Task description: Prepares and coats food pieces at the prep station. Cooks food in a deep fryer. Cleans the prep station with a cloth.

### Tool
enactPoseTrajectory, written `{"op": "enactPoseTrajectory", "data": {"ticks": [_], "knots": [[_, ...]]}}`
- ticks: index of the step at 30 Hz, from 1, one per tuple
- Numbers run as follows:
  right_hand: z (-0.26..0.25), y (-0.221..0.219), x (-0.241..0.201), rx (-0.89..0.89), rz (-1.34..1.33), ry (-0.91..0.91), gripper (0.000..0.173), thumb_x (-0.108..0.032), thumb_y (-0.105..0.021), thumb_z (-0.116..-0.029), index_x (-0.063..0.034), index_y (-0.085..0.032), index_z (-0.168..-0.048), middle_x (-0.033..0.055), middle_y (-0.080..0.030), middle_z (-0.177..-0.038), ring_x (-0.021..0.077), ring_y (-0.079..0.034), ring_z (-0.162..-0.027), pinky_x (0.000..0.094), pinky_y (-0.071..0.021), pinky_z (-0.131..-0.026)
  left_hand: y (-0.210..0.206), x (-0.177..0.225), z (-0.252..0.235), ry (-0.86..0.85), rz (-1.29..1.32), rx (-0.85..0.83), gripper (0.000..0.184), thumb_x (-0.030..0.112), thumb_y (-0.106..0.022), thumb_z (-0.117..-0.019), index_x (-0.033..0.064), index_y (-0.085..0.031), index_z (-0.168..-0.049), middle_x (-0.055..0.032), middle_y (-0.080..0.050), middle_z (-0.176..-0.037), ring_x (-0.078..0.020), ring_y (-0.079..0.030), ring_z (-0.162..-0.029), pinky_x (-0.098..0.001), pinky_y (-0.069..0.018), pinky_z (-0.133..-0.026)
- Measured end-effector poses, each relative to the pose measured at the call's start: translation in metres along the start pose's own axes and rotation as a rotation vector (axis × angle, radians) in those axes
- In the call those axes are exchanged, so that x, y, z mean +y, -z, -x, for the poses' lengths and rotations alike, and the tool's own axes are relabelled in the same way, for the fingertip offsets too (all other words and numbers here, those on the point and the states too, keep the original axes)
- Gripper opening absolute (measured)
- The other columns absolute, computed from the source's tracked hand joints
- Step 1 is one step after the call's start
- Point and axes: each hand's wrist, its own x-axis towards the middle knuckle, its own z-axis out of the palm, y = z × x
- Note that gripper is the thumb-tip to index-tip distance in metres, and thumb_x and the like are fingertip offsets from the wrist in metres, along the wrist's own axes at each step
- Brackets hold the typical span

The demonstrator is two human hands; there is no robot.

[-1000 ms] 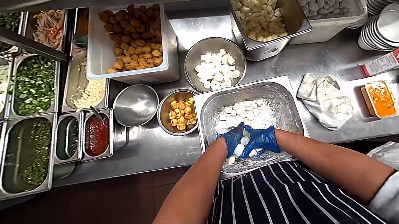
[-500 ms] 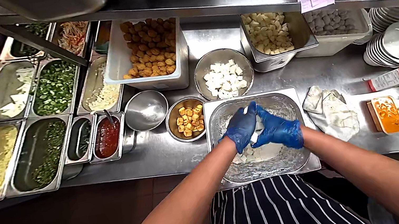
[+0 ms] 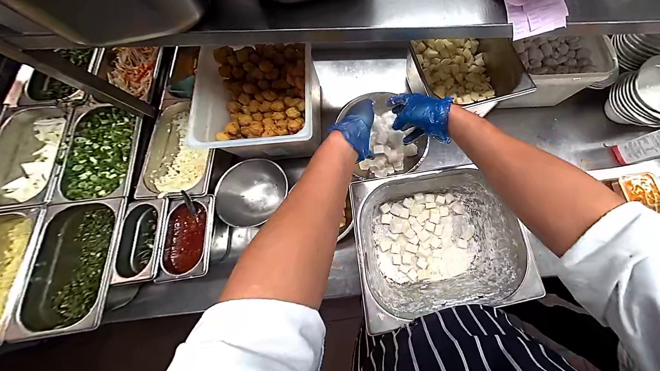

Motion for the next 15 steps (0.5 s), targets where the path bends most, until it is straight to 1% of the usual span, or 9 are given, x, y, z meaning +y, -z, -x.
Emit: {"op": "enactPoseTrajectory", "data": {"ticks": [2,4,5,7,8,9,11,13,15], "knots": [[-0.002,0.001,0.000,0.098,0.108,0.017,0.051,0.000,-0.059,-0.0920,-0.0113,-0.056,-0.142,0.0153,-0.060,-0.135,0.0264,-0.066,-0.104,0.0464,-0.0589,-0.080,0.010,-0.006,-0.001,-0.031,0.004,0.049,0.057,0.050,-0.039,-0.1067,0.0104,-0.049,-0.147,-0.0218,-0.047,-0.147,-0.0397,-0.052,-0.128,-0.0642,-0.0471,-0.096],[0.008,0.004,0.000,0.170,0.320,0.074,0.033,-0.003,-0.061,-0.0918,-0.0091,-0.069,-0.123,0.0113,-0.071,-0.117,0.0224,-0.070,-0.095,0.0455,-0.0585,-0.082,0.019,-0.014,0.004,-0.089,0.034,0.086,0.050,0.042,-0.038,-0.1085,0.0057,-0.055,-0.138,-0.0186,-0.059,-0.134,-0.0308,-0.060,-0.114,-0.0511,-0.0507,-0.092],[0.024,0.004,0.000,0.162,0.423,0.129,0.024,-0.005,-0.063,-0.0921,-0.0087,-0.073,-0.114,0.0099,-0.073,-0.108,0.0219,-0.071,-0.091,0.0467,-0.0583,-0.084,0.025,-0.017,0.013,-0.111,0.067,0.073,0.048,0.039,-0.039,-0.1091,0.0044,-0.058,-0.136,-0.0170,-0.063,-0.130,-0.0278,-0.064,-0.112,-0.0472,-0.0528,-0.092],[0.066,-0.004,0.006,0.031,0.581,0.258,0.012,-0.008,-0.066,-0.0922,-0.0078,-0.076,-0.099,0.0089,-0.074,-0.095,0.0229,-0.071,-0.086,0.0495,-0.0579,-0.082,0.034,-0.026,0.042,-0.165,0.103,-0.013,0.043,0.036,-0.038,-0.1108,0.0038,-0.060,-0.130,-0.0134,-0.069,-0.114,-0.0210,-0.068,-0.097,-0.0388,-0.0556,-0.085],[0.086,-0.011,0.015,-0.077,0.675,0.294,0.011,-0.010,-0.067,-0.0933,-0.0081,-0.077,-0.096,0.0091,-0.074,-0.092,0.0241,-0.070,-0.086,0.0512,-0.0570,-0.082,0.038,-0.034,0.059,-0.200,0.087,-0.081,0.040,0.032,-0.039,-0.1110,0.0025,-0.061,-0.128,-0.0128,-0.071,-0.108,-0.0196,-0.070,-0.091,-0.0374,-0.0573,-0.082],[0.101,-0.019,0.025,-0.178,0.797,0.280,0.012,-0.014,-0.067,-0.0950,-0.0095,-0.078,-0.097,0.0096,-0.074,-0.093,0.0262,-0.070,-0.088,0.0538,-0.0560,-0.083,0.038,-0.042,0.072,-0.226,0.033,-0.160,0.037,0.027,-0.040,-0.1110,0.0008,-0.062,-0.126,-0.0128,-0.071,-0.105,-0.0190,-0.070,-0.088,-0.0371,-0.0580,-0.080],[0.114,-0.038,0.051,-0.316,1.040,0.026,0.024,-0.020,-0.065,-0.0951,-0.0100,-0.074,-0.115,0.0142,-0.073,-0.104,0.0337,-0.070,-0.098,0.0597,-0.0545,-0.085,0.023,-0.067,0.086,-0.252,-0.234,-0.321,0.030,0.019,-0.046,-0.1086,-0.0029,-0.066,-0.116,-0.0129,-0.069,-0.099,-0.0188,-0.067,-0.083,-0.0377,-0.0569,-0.078],[0.104,-0.054,0.085,-0.293,1.075,-0.243,0.056,-0.025,-0.068,-0.0913,-0.0087,-0.056,-0.144,0.0233,-0.067,-0.122,0.0429,-0.066,-0.110,0.0666,-0.0525,-0.087,-0.010,-0.095,0.083,-0.239,-0.705,-0.413,0.029,0.021,-0.050,-0.1051,-0.0022,-0.068,-0.109,-0.0186,-0.068,-0.105,-0.0296,-0.067,-0.096,-0.0508,-0.0543,-0.085],[0.089,-0.064,0.119,-0.222,0.961,-0.347,0.088,-0.030,-0.078,-0.0841,-0.0147,-0.035,-0.159,0.0256,-0.056,-0.142,0.0446,-0.061,-0.121,0.0678,-0.0505,-0.094,-0.045,-0.110,0.081,-0.097,-1.009,-0.407,0.034,0.022,-0.053,-0.1026,-0.0054,-0.066,-0.116,-0.0265,-0.065,-0.122,-0.0414,-0.062,-0.117,-0.0630,-0.0493,-0.095]]}}
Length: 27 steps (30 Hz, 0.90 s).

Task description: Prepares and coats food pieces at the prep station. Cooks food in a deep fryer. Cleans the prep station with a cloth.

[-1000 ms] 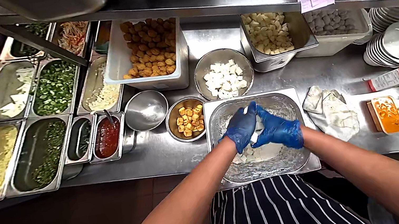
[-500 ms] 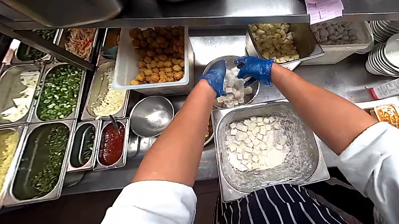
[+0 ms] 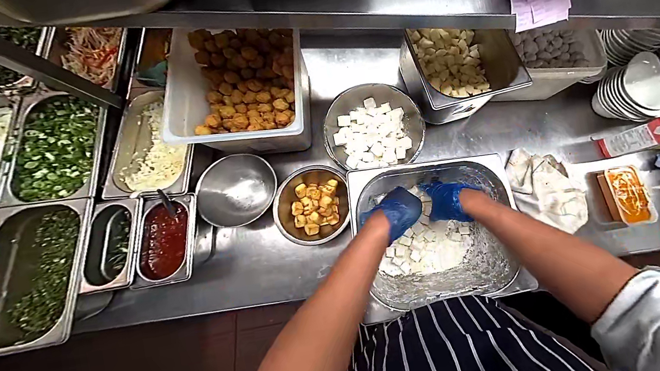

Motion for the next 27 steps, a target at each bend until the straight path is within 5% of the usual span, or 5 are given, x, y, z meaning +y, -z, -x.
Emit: {"op": "enactPoseTrajectory", "data": {"ticks": [6,11,15,19,27], "knots": [[-0.037,-0.041,0.000,0.113,-0.388,-0.121,0.105,-0.025,-0.092,-0.0654,-0.0232,-0.036,-0.155,0.0270,-0.052,-0.142,0.0466,-0.060,-0.119,0.0674,-0.0521,-0.090,-0.047,-0.005,-0.055,0.330,0.141,0.178,0.034,0.007,-0.051,-0.1025,-0.0109,-0.057,-0.131,-0.0341,-0.048,-0.144,-0.0480,-0.046,-0.137,-0.0613,-0.0431,-0.108],[-0.050,-0.059,0.000,0.117,-0.725,0.014,0.110,-0.014,-0.094,-0.0566,-0.0226,-0.040,-0.152,0.0265,-0.054,-0.141,0.0444,-0.057,-0.124,0.0662,-0.0506,-0.094,-0.062,-0.025,-0.066,0.205,0.352,0.263,0.040,0.018,-0.037,-0.1113,-0.0049,-0.053,-0.141,-0.0283,-0.051,-0.146,-0.0429,-0.046,-0.139,-0.0620,-0.0389,-0.112],[-0.033,-0.057,-0.006,0.085,-0.705,0.192,0.095,-0.014,-0.088,-0.0678,-0.0177,-0.042,-0.151,0.0254,-0.057,-0.137,0.0411,-0.058,-0.123,0.0627,-0.0503,-0.097,-0.077,-0.016,-0.071,0.194,0.344,0.214,0.038,0.013,-0.059,-0.0997,-0.0038,-0.058,-0.134,-0.0284,-0.057,-0.137,-0.0436,-0.053,-0.130,-0.0624,-0.0463,-0.104],[-0.014,-0.055,-0.008,0.102,-0.825,0.232,0.086,-0.016,-0.083,-0.0761,-0.0177,-0.040,-0.151,0.0245,-0.058,-0.132,0.0372,-0.064,-0.110,0.0567,-0.0556,-0.086,-0.078,-0.001,-0.061,0.296,0.854,0.345,0.056,0.041,-0.032,-0.1112,-0.0023,-0.051,-0.142,-0.0286,-0.052,-0.143,-0.0428,-0.050,-0.133,-0.0634,-0.0435,-0.106],[0.089,0.056,-0.023,0.425,-0.668,0.430,0.087,-0.017,-0.090,-0.0724,-0.0183,-0.048,-0.148,0.0226,-0.049,-0.143,0.0340,-0.057,-0.125,0.0544,-0.0527,-0.099,0.006,0.052,0.035,-0.073,1.281,0.621,0.052,0.041,-0.034,-0.1116,0.0040,-0.036,-0.149,-0.0216,-0.057,-0.135,-0.0317,-0.059,-0.122,-0.0551,-0.0497,-0.102]]}}
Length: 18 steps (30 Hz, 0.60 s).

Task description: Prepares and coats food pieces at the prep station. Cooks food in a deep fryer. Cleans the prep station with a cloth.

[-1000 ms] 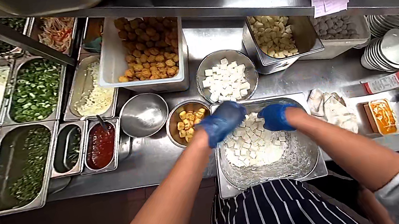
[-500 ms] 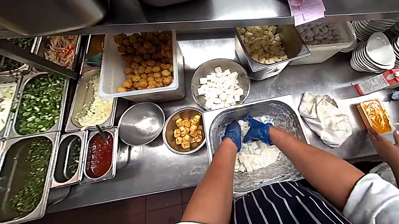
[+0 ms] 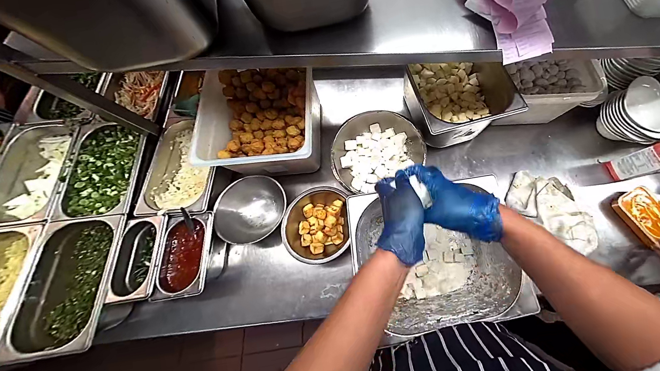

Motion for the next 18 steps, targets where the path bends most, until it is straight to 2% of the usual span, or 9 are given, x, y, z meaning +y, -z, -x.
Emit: {"op": "enactPoseTrajectory", "data": {"ticks": [3,5,6,8,11,14,16,17,18], "knots": [[-0.046,0.019,-0.017,0.018,-0.091,0.095,0.083,-0.003,-0.086,-0.0704,-0.0133,-0.050,-0.144,0.0211,-0.056,-0.135,0.0324,-0.061,-0.116,0.0529,-0.0558,-0.093,0.009,0.044,-0.027,-0.035,0.028,-0.046,0.056,0.048,-0.031,-0.1106,0.0055,-0.044,-0.145,-0.0198,-0.060,-0.130,-0.0313,-0.061,-0.116,-0.0553,-0.0536,-0.094],[-0.081,0.021,-0.013,-0.031,-0.205,0.035,0.079,0.006,-0.076,-0.0756,-0.0150,-0.048,-0.147,0.0180,-0.060,-0.135,0.0316,-0.067,-0.107,0.0516,-0.0604,-0.079,0.020,0.060,-0.057,0.075,0.014,-0.066,0.063,0.058,-0.032,-0.1073,0.0101,-0.049,-0.145,-0.0213,-0.054,-0.139,-0.0377,-0.056,-0.123,-0.0634,-0.0498,-0.092],[-0.094,0.023,-0.008,-0.037,-0.219,-0.002,0.077,0.006,-0.071,-0.0792,-0.0157,-0.048,-0.150,0.0163,-0.057,-0.142,0.0326,-0.066,-0.111,0.0539,-0.0595,-0.079,0.030,0.064,-0.071,0.130,0.013,-0.081,0.067,0.061,-0.034,-0.1056,0.0124,-0.046,-0.150,-0.0223,-0.045,-0.150,-0.0423,-0.049,-0.132,-0.0693,-0.0459,-0.095],[-0.100,0.028,0.006,0.070,-0.126,0.002,0.064,0.004,-0.065,-0.0842,-0.0138,-0.056,-0.145,0.0102,-0.055,-0.149,0.0282,-0.061,-0.125,0.0542,-0.0564,-0.092,0.053,0.066,-0.091,0.170,0.017,-0.107,0.069,0.061,-0.040,-0.1046,0.0150,-0.038,-0.156,-0.0205,-0.031,-0.162,-0.0456,-0.039,-0.142,-0.0739,-0.0428,-0.098],[-0.058,0.039,0.036,0.381,0.111,0.072,0.046,-0.004,-0.066,-0.0905,-0.0115,-0.065,-0.136,0.0104,-0.062,-0.141,0.0247,-0.060,-0.128,0.0490,-0.0512,-0.106,0.095,0.055,-0.106,0.116,0.006,-0.085,0.058,0.051,-0.043,-0.1068,0.0123,-0.045,-0.150,-0.0160,-0.047,-0.152,-0.0374,-0.051,-0.134,-0.0620,-0.0481,-0.098],[0.015,0.039,0.094,0.607,0.313,-0.106,0.064,-0.019,-0.079,-0.0861,-0.0088,-0.056,-0.145,0.0200,-0.053,-0.148,0.0387,-0.048,-0.139,0.0595,-0.0424,-0.113,0.128,0.020,-0.120,0.091,-0.082,0.054,0.049,0.039,-0.044,-0.1091,0.0036,-0.053,-0.141,-0.0193,-0.059,-0.137,-0.0312,-0.062,-0.118,-0.0498,-0.0519,-0.097],[0.057,0.030,0.137,0.564,0.254,-0.386,0.083,-0.032,-0.085,-0.0811,-0.0119,-0.048,-0.152,0.0216,-0.059,-0.138,0.0397,-0.057,-0.127,0.0618,-0.0486,-0.104,0.136,-0.010,-0.132,0.111,-0.200,0.088,0.045,0.034,-0.042,-0.1101,-0.0021,-0.057,-0.133,-0.0227,-0.062,-0.127,-0.0306,-0.063,-0.107,-0.0479,-0.0521,-0.093],[0.075,0.022,0.158,0.495,0.120,-0.492,0.076,-0.033,-0.085,-0.0807,-0.0135,-0.053,-0.147,0.0181,-0.066,-0.125,0.0340,-0.065,-0.113,0.0581,-0.0538,-0.095,0.135,-0.022,-0.137,0.111,-0.283,0.085,0.045,0.033,-0.042,-0.1105,-0.0041,-0.060,-0.128,-0.0237,-0.063,-0.121,-0.0312,-0.063,-0.103,-0.0486,-0.0516,-0.090],[0.090,0.013,0.176,0.446,-0.044,-0.543,0.057,-0.027,-0.084,-0.0803,-0.0110,-0.065,-0.132,0.0153,-0.072,-0.110,0.0294,-0.070,-0.099,0.0537,-0.0581,-0.086,0.132,-0.031,-0.140,0.106,-0.377,0.065,0.044,0.030,-0.042,-0.1108,-0.0057,-0.061,-0.126,-0.0254,-0.063,-0.122,-0.0338,-0.063,-0.105,-0.0514,-0.0518,-0.092]]}}
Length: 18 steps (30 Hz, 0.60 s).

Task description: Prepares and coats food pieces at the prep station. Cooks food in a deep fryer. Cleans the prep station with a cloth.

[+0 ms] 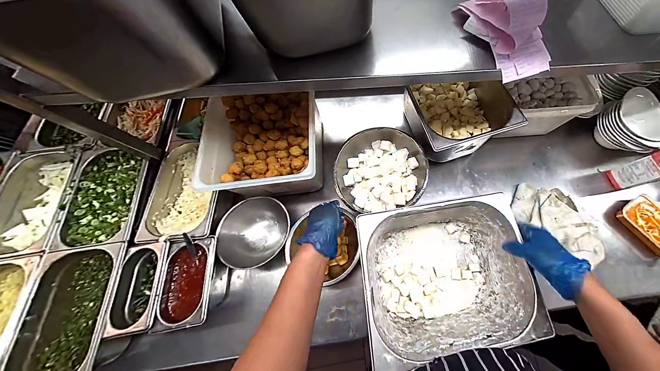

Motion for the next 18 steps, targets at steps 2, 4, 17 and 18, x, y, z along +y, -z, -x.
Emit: {"op": "enactPoseTrajectory", "data": {"ticks": [2,4,17,18], "knots": [[0.016,0.004,0.031,-0.079,-0.111,-0.104,0.026,-0.019,-0.079,-0.0816,-0.0062,-0.072,-0.103,0.0119,-0.073,-0.090,0.0257,-0.072,-0.080,0.0494,-0.0604,-0.071,-0.016,-0.003,-0.008,-0.030,-0.206,0.034,0.038,0.026,-0.047,-0.1081,-0.0065,-0.065,-0.117,-0.0275,-0.065,-0.117,-0.0397,-0.063,-0.107,-0.0592,-0.0509,-0.093],[0.032,0.018,0.056,-0.069,-0.172,-0.201,0.019,-0.016,-0.078,-0.0821,-0.0038,-0.070,-0.095,0.0122,-0.072,-0.082,0.0256,-0.071,-0.071,0.0471,-0.0597,-0.062,-0.030,0.005,-0.010,-0.016,-0.328,0.068,0.038,0.027,-0.051,-0.1052,-0.0063,-0.066,-0.114,-0.0285,-0.065,-0.117,-0.0430,-0.063,-0.111,-0.0639,-0.0498,-0.095],[0.112,0.057,0.174,-0.020,-0.636,-0.431,0.010,-0.011,-0.060,-0.0890,-0.0059,-0.060,-0.097,0.0077,-0.067,-0.070,0.0173,-0.062,-0.052,0.0336,-0.0508,-0.043,-0.077,-0.009,0.054,-0.007,0.224,0.143,0.032,0.011,-0.060,-0.0952,-0.0025,-0.059,-0.124,-0.0245,-0.065,-0.107,-0.0336,-0.069,-0.084,-0.0513,-0.0603,-0.071],[0.113,0.055,0.174,-0.020,-0.643,-0.421,0.009,-0.010,-0.060,-0.0893,-0.0061,-0.060,-0.097,0.0073,-0.068,-0.071,0.0174,-0.063,-0.053,0.0341,-0.0517,-0.044,-0.071,-0.018,0.071,-0.018,0.306,0.131,0.033,0.008,-0.059,-0.0954,-0.0032,-0.057,-0.126,-0.0242,-0.064,-0.107,-0.0322,-0.068,-0.081,-0.0490,-0.0607,-0.068]]}}
